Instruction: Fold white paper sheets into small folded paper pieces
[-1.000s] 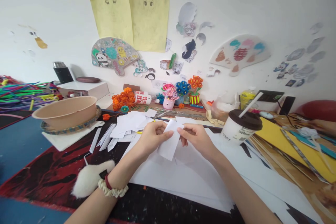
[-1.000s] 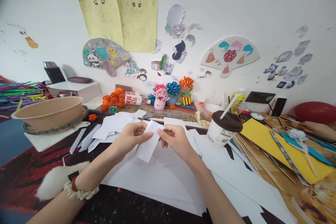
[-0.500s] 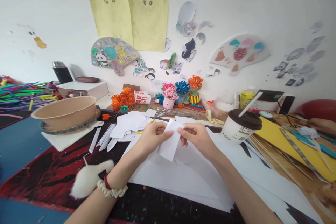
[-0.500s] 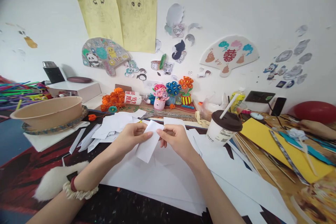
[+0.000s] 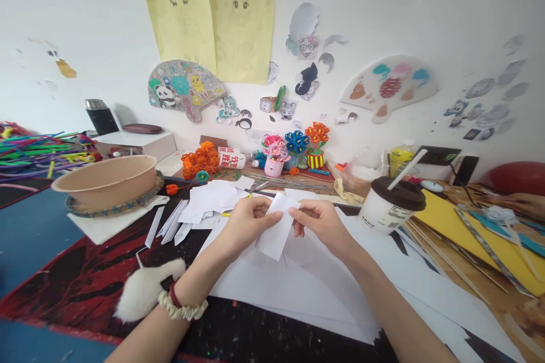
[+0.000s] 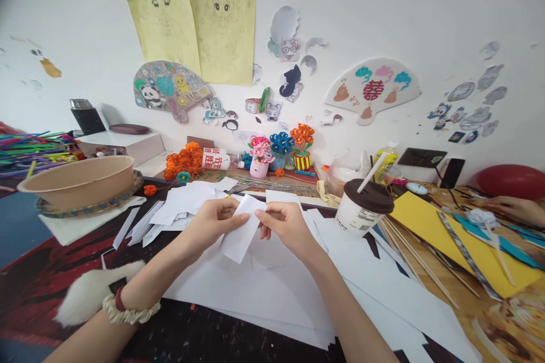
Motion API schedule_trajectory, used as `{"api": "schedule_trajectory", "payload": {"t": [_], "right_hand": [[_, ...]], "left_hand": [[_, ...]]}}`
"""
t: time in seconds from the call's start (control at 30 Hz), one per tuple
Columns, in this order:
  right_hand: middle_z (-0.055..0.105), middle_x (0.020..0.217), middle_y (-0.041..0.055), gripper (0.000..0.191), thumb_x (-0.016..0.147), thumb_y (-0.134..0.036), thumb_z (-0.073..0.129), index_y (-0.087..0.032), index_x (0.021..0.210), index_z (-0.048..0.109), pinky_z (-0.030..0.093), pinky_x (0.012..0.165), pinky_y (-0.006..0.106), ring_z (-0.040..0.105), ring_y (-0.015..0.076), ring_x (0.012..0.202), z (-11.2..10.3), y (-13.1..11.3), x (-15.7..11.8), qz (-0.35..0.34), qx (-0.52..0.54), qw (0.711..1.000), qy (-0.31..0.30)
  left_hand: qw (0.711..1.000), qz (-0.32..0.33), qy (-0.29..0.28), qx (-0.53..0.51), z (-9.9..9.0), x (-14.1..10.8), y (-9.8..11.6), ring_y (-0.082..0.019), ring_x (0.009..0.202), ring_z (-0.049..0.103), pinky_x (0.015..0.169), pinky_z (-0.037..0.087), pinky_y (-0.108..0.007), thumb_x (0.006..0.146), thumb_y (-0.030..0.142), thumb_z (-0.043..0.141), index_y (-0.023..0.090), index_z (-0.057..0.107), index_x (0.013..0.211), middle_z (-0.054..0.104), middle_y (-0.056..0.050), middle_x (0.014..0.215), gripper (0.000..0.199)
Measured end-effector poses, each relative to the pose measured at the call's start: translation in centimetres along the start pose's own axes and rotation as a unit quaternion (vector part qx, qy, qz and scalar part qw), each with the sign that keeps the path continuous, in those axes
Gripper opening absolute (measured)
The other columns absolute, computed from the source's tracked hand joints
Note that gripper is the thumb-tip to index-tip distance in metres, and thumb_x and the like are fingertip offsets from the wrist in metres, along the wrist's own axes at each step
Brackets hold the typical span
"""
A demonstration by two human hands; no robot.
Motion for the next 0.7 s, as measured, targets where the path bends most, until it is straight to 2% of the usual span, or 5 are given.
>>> {"api": "schedule_trajectory", "payload": {"t": [0.13,0.27,0.5,0.7], "right_hand": [[0.059,0.051,0.0004,0.037,0.078,-0.05,0.06,-0.016,0.061,0.06,0.046,0.05,0.026,0.055,0.0123,0.047,0.0,0.0,0.1,0.001,-0.006,1.0,0.001],[0.059,0.05,0.0004,0.038,0.078,-0.05,0.06,-0.016,0.061,0.059,0.045,0.049,0.026,0.055,0.0125,0.046,0.3,0.4,0.1,0.006,-0.003,1.0,-0.018],[0.059,0.048,0.0006,0.041,0.078,-0.05,0.059,-0.016,0.055,0.058,0.045,0.046,0.025,0.054,0.0116,0.043,0.8,0.3,0.0,0.023,-0.033,0.999,-0.029],[0.058,0.045,-0.0006,0.039,0.078,-0.05,0.06,-0.017,0.057,0.059,0.045,0.042,0.023,0.054,0.0115,0.04,1.3,0.2,-0.2,0.032,-0.039,0.998,-0.046]], "left_hand": [[1.0,0.006,0.003,0.027,-0.1,0.1,0.1,-0.016,0.065,0.061,0.055,0.044,-0.024,0.072,0.038,0.065,0.012,0.063,0.079,0.068,-0.007,0.075,0.027],[0.998,0.038,0.039,0.038,-0.8,0.2,0.7,-0.015,0.066,0.057,0.056,0.042,-0.023,0.075,0.04,0.061,0.012,0.064,0.079,0.065,-0.006,0.075,0.029],[0.99,0.061,0.098,0.077,-1.8,0.2,0.9,-0.01,0.054,0.047,0.049,0.036,-0.02,0.073,0.04,0.062,0.014,0.06,0.068,0.053,0.001,0.057,0.027],[0.983,0.071,0.095,0.138,-1.5,-0.1,1.4,-0.01,0.049,0.043,0.047,0.029,-0.021,0.08,0.041,0.053,0.016,0.057,0.068,0.048,0.003,0.052,0.028]]}}
Point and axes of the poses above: each hand's wrist, its own x-axis towards the middle knuckle, its own z-axis out of the palm, y = z × x, the point moved 9 cm from there along x, towards the middle knuckle
